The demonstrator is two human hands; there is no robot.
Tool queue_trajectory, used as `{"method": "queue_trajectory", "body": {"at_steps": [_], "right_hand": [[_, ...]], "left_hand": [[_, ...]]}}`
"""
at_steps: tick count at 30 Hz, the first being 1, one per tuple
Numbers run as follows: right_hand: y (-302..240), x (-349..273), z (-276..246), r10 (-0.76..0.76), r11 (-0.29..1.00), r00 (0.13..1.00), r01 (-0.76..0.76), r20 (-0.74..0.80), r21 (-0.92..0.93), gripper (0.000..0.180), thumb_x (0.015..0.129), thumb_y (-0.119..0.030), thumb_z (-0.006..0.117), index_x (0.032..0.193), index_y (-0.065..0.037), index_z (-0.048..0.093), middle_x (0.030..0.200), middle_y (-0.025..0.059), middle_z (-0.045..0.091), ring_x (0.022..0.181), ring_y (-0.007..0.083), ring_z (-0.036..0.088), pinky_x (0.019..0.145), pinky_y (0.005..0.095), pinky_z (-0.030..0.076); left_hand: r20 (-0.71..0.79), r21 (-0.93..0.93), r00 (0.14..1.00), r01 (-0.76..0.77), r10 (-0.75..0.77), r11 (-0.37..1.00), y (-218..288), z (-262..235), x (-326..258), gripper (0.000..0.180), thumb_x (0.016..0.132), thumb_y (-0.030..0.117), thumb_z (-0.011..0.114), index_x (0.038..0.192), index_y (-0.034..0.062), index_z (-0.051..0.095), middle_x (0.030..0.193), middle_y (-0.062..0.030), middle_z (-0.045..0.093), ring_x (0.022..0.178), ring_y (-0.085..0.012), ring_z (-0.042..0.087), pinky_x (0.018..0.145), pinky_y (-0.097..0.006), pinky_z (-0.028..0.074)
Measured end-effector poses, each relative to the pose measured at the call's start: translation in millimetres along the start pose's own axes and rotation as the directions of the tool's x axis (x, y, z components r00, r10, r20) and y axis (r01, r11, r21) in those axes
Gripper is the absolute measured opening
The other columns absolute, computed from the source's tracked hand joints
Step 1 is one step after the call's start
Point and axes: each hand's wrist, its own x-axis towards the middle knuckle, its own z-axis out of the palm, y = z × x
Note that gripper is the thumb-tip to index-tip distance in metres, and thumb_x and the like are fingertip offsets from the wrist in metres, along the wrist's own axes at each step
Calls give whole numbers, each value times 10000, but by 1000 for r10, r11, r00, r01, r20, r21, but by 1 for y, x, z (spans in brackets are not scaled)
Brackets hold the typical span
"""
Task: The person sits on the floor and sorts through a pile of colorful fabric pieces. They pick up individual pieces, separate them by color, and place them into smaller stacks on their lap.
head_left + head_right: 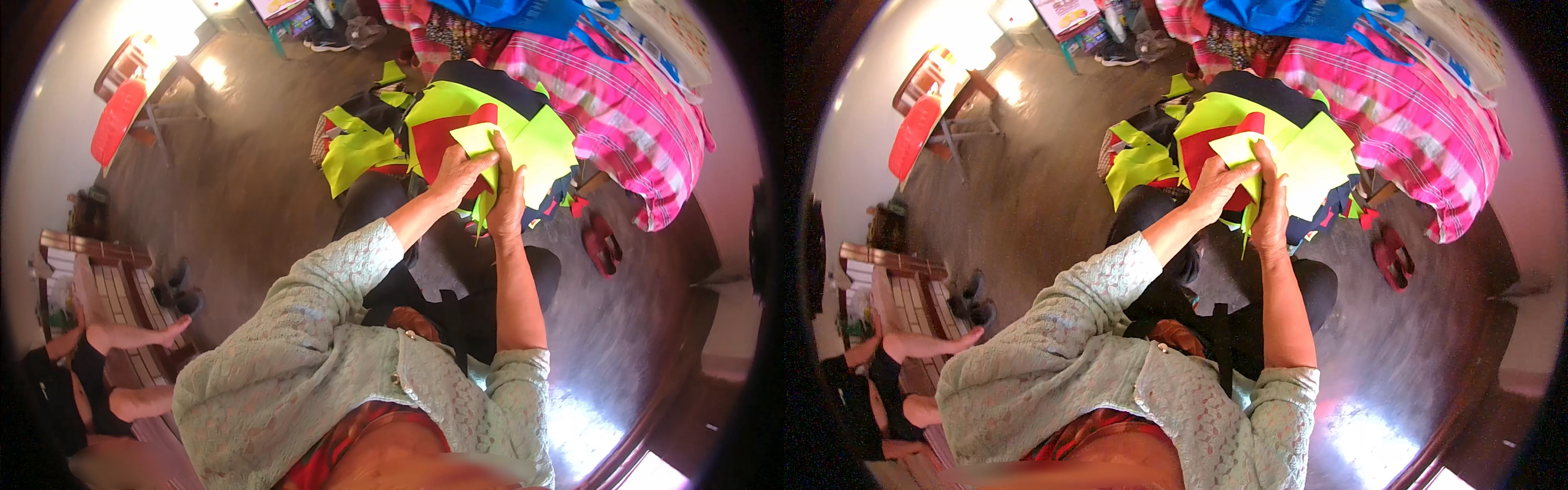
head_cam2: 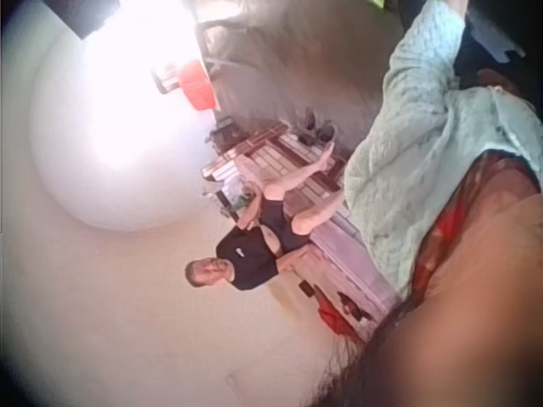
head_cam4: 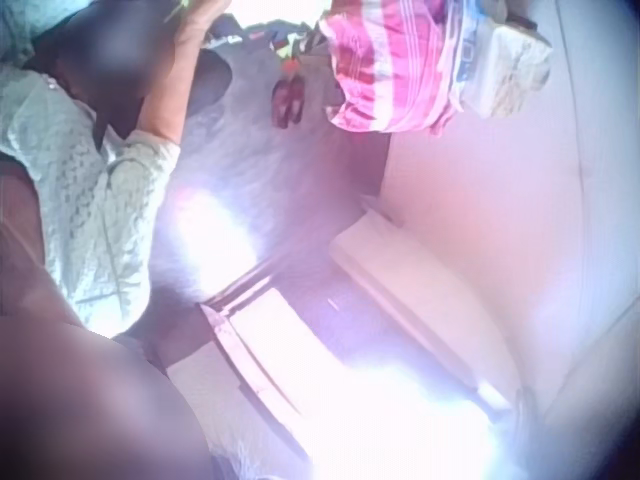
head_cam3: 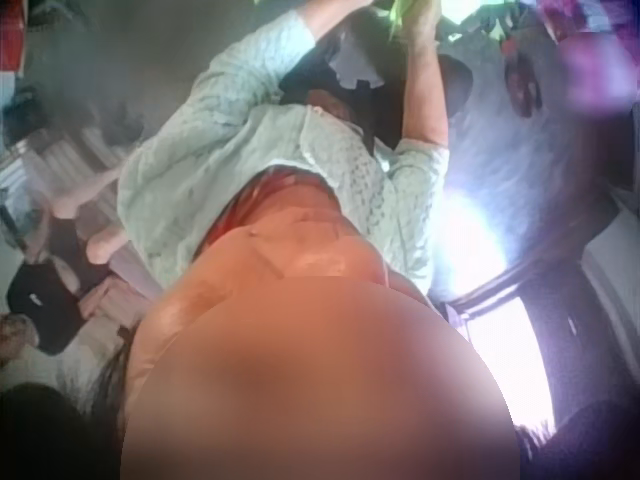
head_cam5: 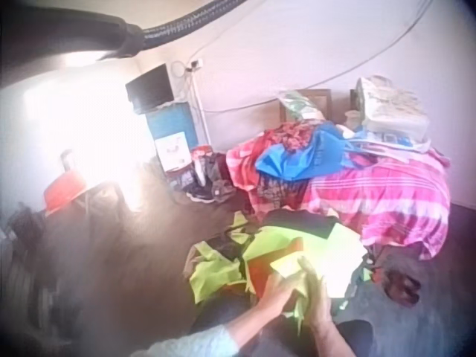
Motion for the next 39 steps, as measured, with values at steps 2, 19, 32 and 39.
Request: {"method": "queue_trajectory", "body": {"at_steps": [2,19,32,39], "right_hand": [[2,0,1,5,1000,1000,-5,-26,-12,721,979,-573,174,1455,-49,308,1517,114,266,1415,233,188,1156,361,93],[47,1,-13,-211,-167,931,267,299,-949,496,954,-497,393,1315,-193,545,1458,95,386,1355,271,340,1115,486,131],[52,5,-7,-224,-199,926,263,305,-944,560,940,-546,361,1302,-167,558,1442,141,402,1334,305,362,1111,474,141],[48,8,-4,-221,-177,920,290,325,-941,557,910,-543,437,1299,-164,560,1440,144,404,1338,308,365,1124,477,124]], "left_hand": [[-105,-22,994,-23,20,999,5,-9,3,299,877,115,640,1153,7,600,1073,-35,645,968,-121,599,873,-285,462],[-698,296,639,-153,323,943,132,-278,-53,225,851,39,625,1066,-15,586,1010,-98,651,899,-205,651,785,-350,544],[-709,110,704,51,43,993,-40,-313,13,321,802,100,688,1091,27,569,952,-55,638,821,-172,608,708,-326,484],[-553,-221,832,-191,38,956,-42,-335,96,571,805,70,710,1257,0,369,1190,-158,537,1004,-261,601,810,-407,553]]}}
